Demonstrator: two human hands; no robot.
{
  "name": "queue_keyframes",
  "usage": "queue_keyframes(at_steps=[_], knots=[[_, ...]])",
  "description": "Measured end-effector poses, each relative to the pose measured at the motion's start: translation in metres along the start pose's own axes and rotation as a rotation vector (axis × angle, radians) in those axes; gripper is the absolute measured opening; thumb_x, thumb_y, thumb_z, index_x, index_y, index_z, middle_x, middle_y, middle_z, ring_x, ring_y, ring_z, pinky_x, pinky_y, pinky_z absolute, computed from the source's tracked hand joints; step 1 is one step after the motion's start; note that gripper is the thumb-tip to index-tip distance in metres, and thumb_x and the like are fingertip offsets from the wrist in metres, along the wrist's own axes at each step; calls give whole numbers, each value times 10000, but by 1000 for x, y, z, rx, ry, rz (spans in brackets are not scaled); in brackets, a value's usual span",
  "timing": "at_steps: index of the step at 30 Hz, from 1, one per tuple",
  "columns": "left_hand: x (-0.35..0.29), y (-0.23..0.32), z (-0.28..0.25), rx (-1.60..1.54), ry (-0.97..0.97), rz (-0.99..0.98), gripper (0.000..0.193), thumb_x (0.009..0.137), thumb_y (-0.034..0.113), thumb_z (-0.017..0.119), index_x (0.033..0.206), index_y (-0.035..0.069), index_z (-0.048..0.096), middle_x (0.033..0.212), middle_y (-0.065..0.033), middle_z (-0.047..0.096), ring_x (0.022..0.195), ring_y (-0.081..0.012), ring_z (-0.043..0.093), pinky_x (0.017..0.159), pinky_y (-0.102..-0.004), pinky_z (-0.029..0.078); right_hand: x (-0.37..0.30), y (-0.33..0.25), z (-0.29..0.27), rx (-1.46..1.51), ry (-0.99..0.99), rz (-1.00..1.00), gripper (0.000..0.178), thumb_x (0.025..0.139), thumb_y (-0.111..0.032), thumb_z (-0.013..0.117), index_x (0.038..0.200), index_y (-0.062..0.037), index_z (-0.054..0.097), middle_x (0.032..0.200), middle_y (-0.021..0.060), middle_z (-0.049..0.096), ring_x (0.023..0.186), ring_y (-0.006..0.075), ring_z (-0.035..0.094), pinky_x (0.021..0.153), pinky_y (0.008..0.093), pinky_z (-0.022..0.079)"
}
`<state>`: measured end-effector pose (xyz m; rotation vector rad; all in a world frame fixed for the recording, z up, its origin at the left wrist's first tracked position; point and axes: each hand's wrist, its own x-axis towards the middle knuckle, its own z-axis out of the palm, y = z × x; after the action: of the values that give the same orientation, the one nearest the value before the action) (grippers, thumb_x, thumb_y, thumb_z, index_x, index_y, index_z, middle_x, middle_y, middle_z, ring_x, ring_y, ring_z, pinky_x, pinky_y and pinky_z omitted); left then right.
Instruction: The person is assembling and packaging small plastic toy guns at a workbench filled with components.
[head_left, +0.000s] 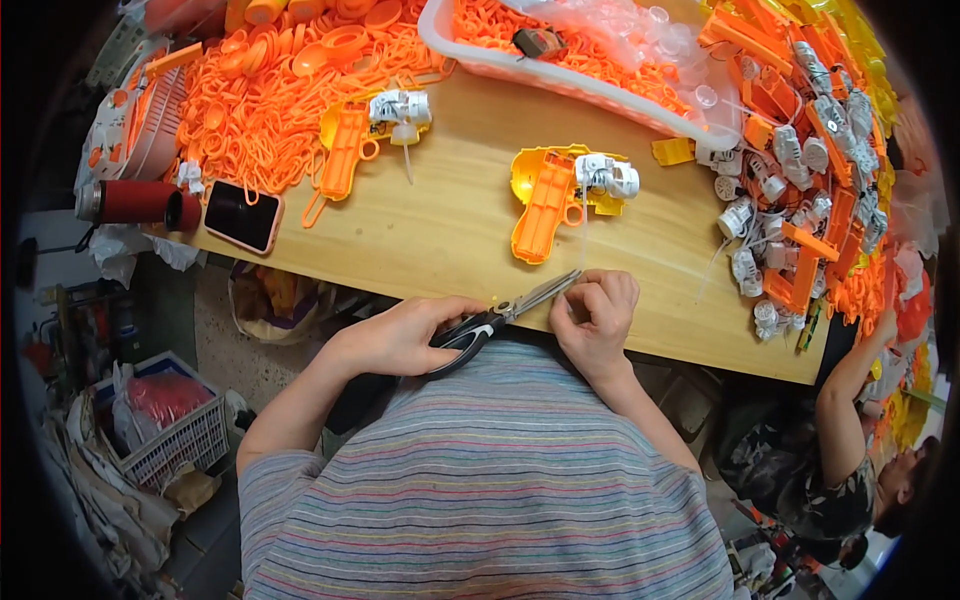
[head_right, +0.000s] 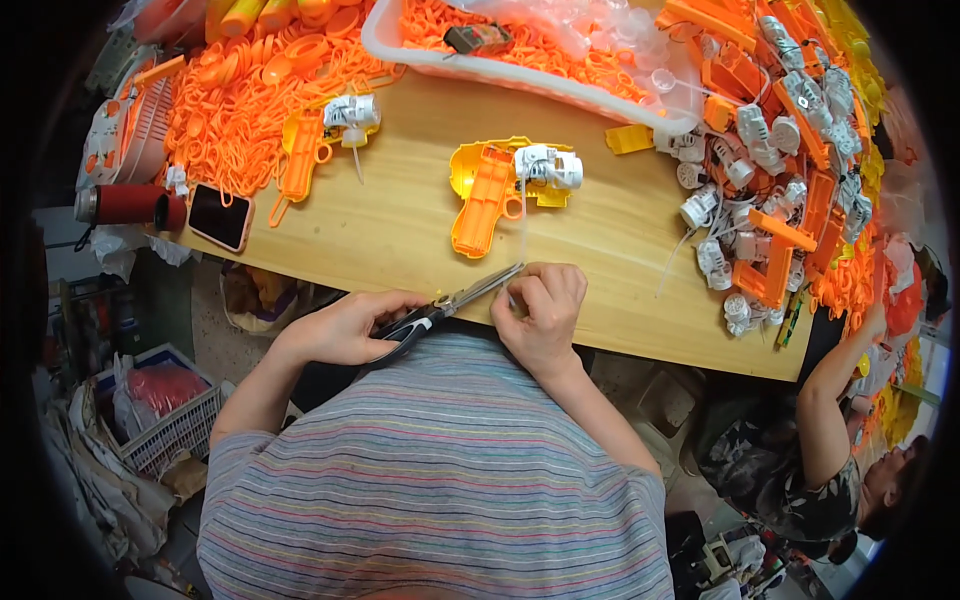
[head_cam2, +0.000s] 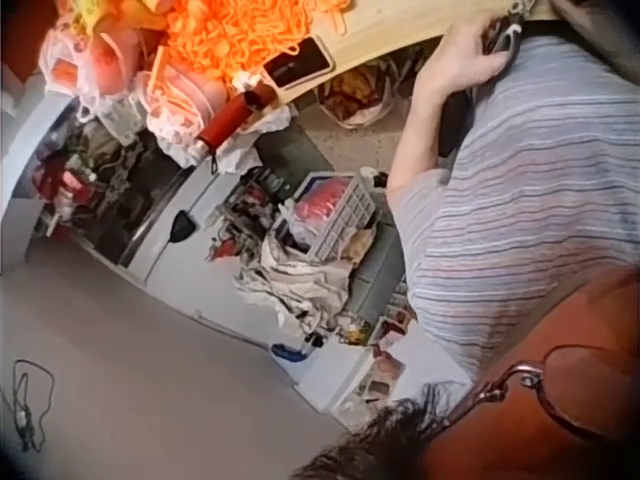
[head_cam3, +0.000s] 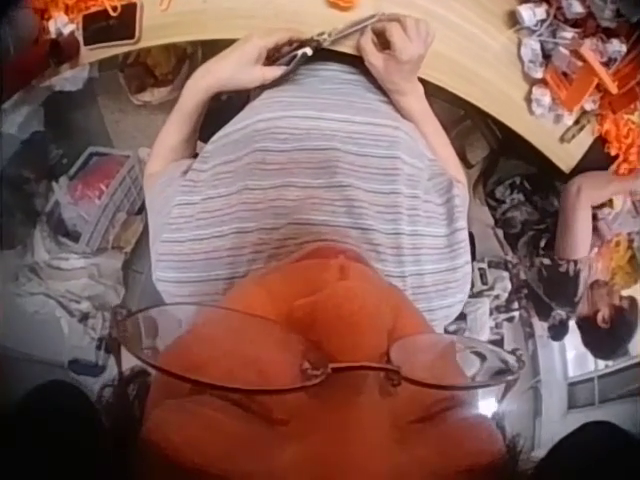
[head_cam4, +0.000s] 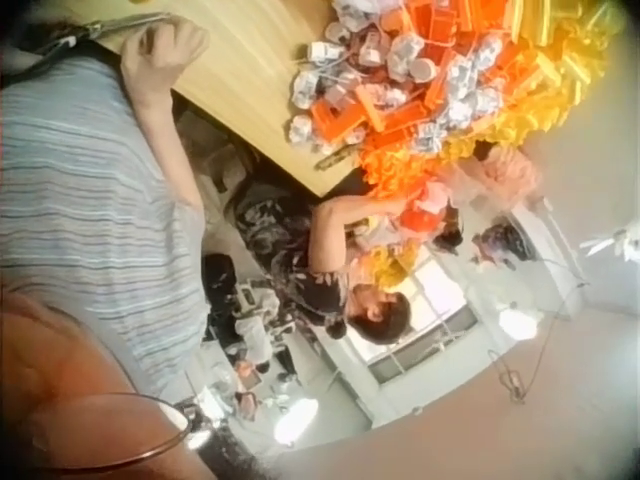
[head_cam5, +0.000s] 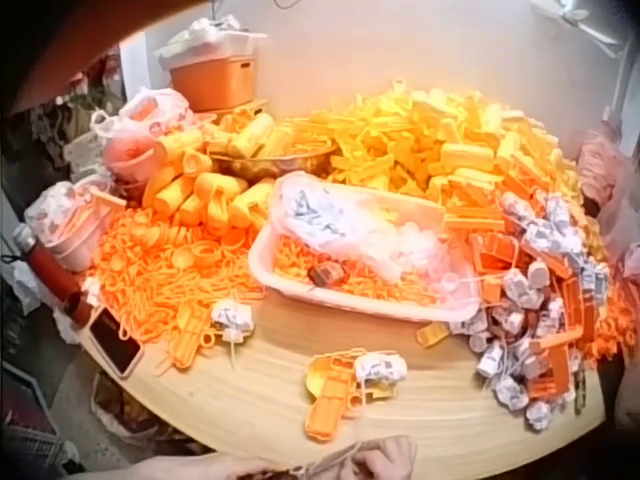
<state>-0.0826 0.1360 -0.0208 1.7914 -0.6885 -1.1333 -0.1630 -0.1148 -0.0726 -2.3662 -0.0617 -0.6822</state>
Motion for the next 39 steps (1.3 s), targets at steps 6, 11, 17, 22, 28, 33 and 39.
queue_keyframes(at_steps=[6,11,17,22,28,33,39], knots=[[-2,6,10,10,14,-113,550,813,137,761,1305,3,552,754,12,555,684,-55,492,582,-233,394,-5,2,1,-8,10,-32,197,611,-7,710,692,-76,544,778,65,552,776,264,520,794,394,379],[-1,7,16,40,70,-214,430,806,137,759,1183,-3,609,683,13,562,626,-53,491,546,-244,381,-9,3,1,12,17,-70,196,611,-7,710,678,-80,541,768,59,548,769,261,518,799,397,381],[-1,2,29,70,57,-69,347,802,135,723,1097,-21,628,631,-49,571,585,-94,516,540,-274,414,-10,4,2,6,30,-97,200,606,-6,710,685,-79,541,764,59,548,763,262,514,796,396,383],[-2,18,16,122,59,-79,262,801,124,696,1008,-32,656,639,-59,571,585,-111,499,547,-292,423,-10,4,1,37,34,-114,204,599,1,698,679,-75,526,757,64,550,752,265,511,789,394,384],[4,9,26,51,-16,-96,278,809,107,677,1034,-50,631,675,-44,592,608,-102,512,568,-277,440,-13,9,3,94,80,-98,216,584,20,679,693,-71,516,747,71,551,724,273,513,777,393,392],[3,9,28,140,-36,-41,353,804,116,660,1110,-46,591,707,-126,621,632,-188,593,605,-329,488,-12,8,1,83,76,-124,224,579,19,681,700,-74,516,746,70,551,721,273,513,780,392,394],[3,8,27,195,-50,-61,362,803,116,648,1117,-50,579,745,-189,634,662,-284,630,633,-372,504,-12,8,3,60,65,-138,224,578,9,683,697,-77,514,741,65,546,721,269,511,787,389,393]])
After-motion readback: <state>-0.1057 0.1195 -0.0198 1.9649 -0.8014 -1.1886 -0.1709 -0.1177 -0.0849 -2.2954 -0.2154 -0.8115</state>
